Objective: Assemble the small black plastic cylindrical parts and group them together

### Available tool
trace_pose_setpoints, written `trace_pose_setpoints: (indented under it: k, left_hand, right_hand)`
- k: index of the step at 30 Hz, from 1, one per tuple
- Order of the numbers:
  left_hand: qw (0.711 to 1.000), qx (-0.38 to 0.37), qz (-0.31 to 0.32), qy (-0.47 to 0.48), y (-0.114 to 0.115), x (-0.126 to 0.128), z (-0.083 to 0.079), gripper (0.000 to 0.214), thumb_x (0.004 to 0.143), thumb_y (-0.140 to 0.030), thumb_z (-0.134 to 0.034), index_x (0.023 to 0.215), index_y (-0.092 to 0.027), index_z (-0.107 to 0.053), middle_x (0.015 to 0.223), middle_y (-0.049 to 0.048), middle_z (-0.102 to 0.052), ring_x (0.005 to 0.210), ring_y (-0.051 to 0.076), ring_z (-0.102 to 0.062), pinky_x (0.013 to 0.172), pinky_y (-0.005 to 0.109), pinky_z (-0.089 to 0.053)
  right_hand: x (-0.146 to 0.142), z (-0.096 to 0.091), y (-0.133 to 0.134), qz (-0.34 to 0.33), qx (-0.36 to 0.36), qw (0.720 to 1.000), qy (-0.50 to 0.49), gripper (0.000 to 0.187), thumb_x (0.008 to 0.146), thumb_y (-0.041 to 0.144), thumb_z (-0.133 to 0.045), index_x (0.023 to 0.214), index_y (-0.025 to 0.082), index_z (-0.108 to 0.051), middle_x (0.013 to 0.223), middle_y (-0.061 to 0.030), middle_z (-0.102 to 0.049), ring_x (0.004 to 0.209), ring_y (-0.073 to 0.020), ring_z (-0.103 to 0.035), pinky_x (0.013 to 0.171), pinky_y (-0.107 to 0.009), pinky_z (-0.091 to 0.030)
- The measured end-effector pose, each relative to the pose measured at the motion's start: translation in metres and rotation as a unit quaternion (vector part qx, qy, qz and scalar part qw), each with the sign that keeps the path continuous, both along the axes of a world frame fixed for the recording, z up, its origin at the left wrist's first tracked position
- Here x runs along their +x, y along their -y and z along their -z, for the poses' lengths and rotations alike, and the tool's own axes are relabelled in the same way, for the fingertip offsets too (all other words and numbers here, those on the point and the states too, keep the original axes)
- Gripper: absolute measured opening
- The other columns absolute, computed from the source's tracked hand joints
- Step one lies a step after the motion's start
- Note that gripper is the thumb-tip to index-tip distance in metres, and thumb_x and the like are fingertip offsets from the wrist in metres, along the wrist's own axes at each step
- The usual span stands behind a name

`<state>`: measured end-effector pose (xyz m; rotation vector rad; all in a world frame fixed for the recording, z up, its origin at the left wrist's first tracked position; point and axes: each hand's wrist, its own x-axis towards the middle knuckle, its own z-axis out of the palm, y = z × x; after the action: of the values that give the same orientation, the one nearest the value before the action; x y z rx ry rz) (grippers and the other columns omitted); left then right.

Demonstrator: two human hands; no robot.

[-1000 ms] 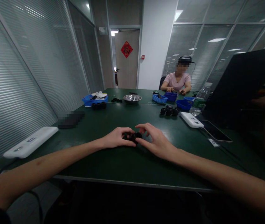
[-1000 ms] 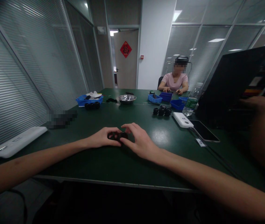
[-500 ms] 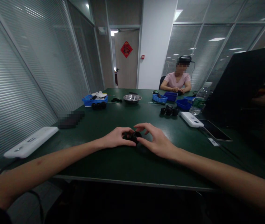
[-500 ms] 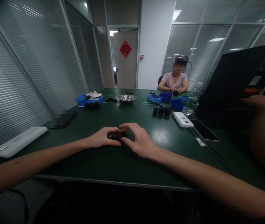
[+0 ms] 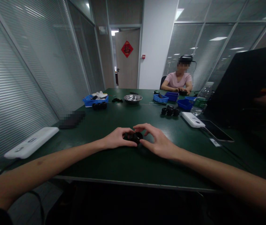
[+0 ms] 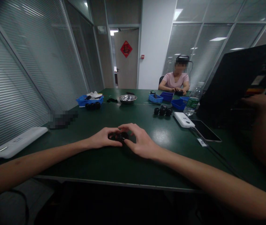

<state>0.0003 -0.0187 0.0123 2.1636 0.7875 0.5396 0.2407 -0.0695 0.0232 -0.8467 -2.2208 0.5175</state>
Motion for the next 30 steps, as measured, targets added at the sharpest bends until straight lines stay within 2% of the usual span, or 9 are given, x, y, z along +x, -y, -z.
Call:
trace_pose_setpoints:
  k: [6,8,11,13,17,22,24,27,30]
  left_hand:
    - [1.0,0.01,0.003,-0.012,0.002,0.0,-0.003,0.044,0.083,-0.052,-0.077,0.11,-0.018,-0.071,0.101,0.0032,-0.069,0.088,0.02,-0.059,0.074,0.03,-0.041]
    - [1.0,0.011,0.004,-0.015,0.002,-0.001,-0.003,0.045,0.083,-0.052,-0.076,0.111,-0.018,-0.07,0.101,0.0034,-0.068,0.089,0.02,-0.059,0.074,0.03,-0.041]
    - [1.0,0.01,0.0,-0.023,0.001,-0.001,-0.001,0.048,0.084,-0.052,-0.075,0.117,-0.018,-0.07,0.106,0.0046,-0.069,0.092,0.021,-0.06,0.075,0.03,-0.041]
    - [1.0,0.017,-0.006,-0.025,0.0,-0.001,0.001,0.049,0.083,-0.053,-0.077,0.117,-0.018,-0.07,0.103,0.0039,-0.069,0.088,0.02,-0.059,0.073,0.03,-0.04]
    - [1.0,0.022,-0.001,-0.019,-0.001,0.0,0.001,0.044,0.083,-0.053,-0.077,0.109,-0.018,-0.071,0.095,0.002,-0.066,0.084,0.018,-0.056,0.072,0.029,-0.039]
    - [1.0,0.02,0.005,-0.016,-0.001,-0.001,0.001,0.045,0.084,-0.053,-0.077,0.112,-0.019,-0.071,0.1,0.0027,-0.068,0.086,0.019,-0.058,0.072,0.029,-0.039]
    - [1.0,0.017,0.009,-0.014,-0.002,-0.002,0.001,0.045,0.084,-0.052,-0.076,0.114,-0.019,-0.07,0.104,0.0032,-0.068,0.088,0.019,-0.059,0.072,0.029,-0.039]
    - [1.0,0.017,0.011,-0.015,-0.002,-0.002,0.001,0.042,0.085,-0.052,-0.076,0.11,-0.018,-0.07,0.101,0.0029,-0.068,0.088,0.019,-0.058,0.073,0.029,-0.04]
    - [1.0,0.02,0.009,-0.015,-0.002,-0.002,0.001,0.044,0.084,-0.053,-0.077,0.109,-0.018,-0.07,0.099,0.0027,-0.067,0.087,0.019,-0.058,0.074,0.029,-0.04]
  right_hand:
    - [0.0,-0.004,-0.001,0.038,0.011,0.999,0.014,0.025,0.096,0.03,-0.069,0.119,0.021,-0.066,0.112,-0.0076,-0.068,0.097,-0.0212,-0.066,0.085,-0.04,-0.057]
    - [0.0,-0.009,0.0,0.001,0.006,1.0,0.023,0.023,0.095,0.023,-0.068,0.118,0.021,-0.067,0.115,-0.0073,-0.068,0.099,-0.0206,-0.065,0.087,-0.04,-0.057]
    - [0.002,-0.015,0.001,-0.057,0.009,0.998,0.025,0.033,0.094,0.016,-0.067,0.126,0.023,-0.063,0.124,-0.0076,-0.065,0.111,-0.0215,-0.063,0.092,-0.04,-0.056]
    - [0.002,-0.016,0.001,-0.039,0.023,0.999,0.03,0.033,0.094,0.02,-0.068,0.127,0.023,-0.063,0.124,-0.0085,-0.064,0.112,-0.0225,-0.063,0.094,-0.041,-0.056]
    - [0.004,-0.017,0.0,0.01,0.024,0.997,0.077,0.024,0.097,0.03,-0.067,0.118,0.019,-0.067,0.111,-0.0088,-0.065,0.095,-0.0211,-0.066,0.087,-0.042,-0.057]
    - [0.006,-0.02,0.0,-0.08,0.028,0.994,0.073,0.034,0.095,0.014,-0.063,0.128,0.024,-0.064,0.128,-0.0083,-0.062,0.116,-0.0232,-0.062,0.101,-0.045,-0.053]
    - [0.005,-0.02,0.002,-0.054,0.038,0.995,0.078,0.033,0.096,0.019,-0.065,0.129,0.024,-0.062,0.128,-0.0092,-0.061,0.118,-0.0241,-0.061,0.102,-0.046,-0.052]
    - [0.003,-0.016,0.001,0.007,0.043,0.994,0.098,0.027,0.098,0.031,-0.065,0.123,0.02,-0.064,0.116,-0.0097,-0.063,0.103,-0.023,-0.064,0.092,-0.043,-0.056]
    - [0.003,-0.016,0.0,-0.005,0.043,0.993,0.107,0.024,0.099,0.026,-0.063,0.122,0.019,-0.065,0.116,-0.0099,-0.064,0.1,-0.0226,-0.065,0.089,-0.042,-0.056]
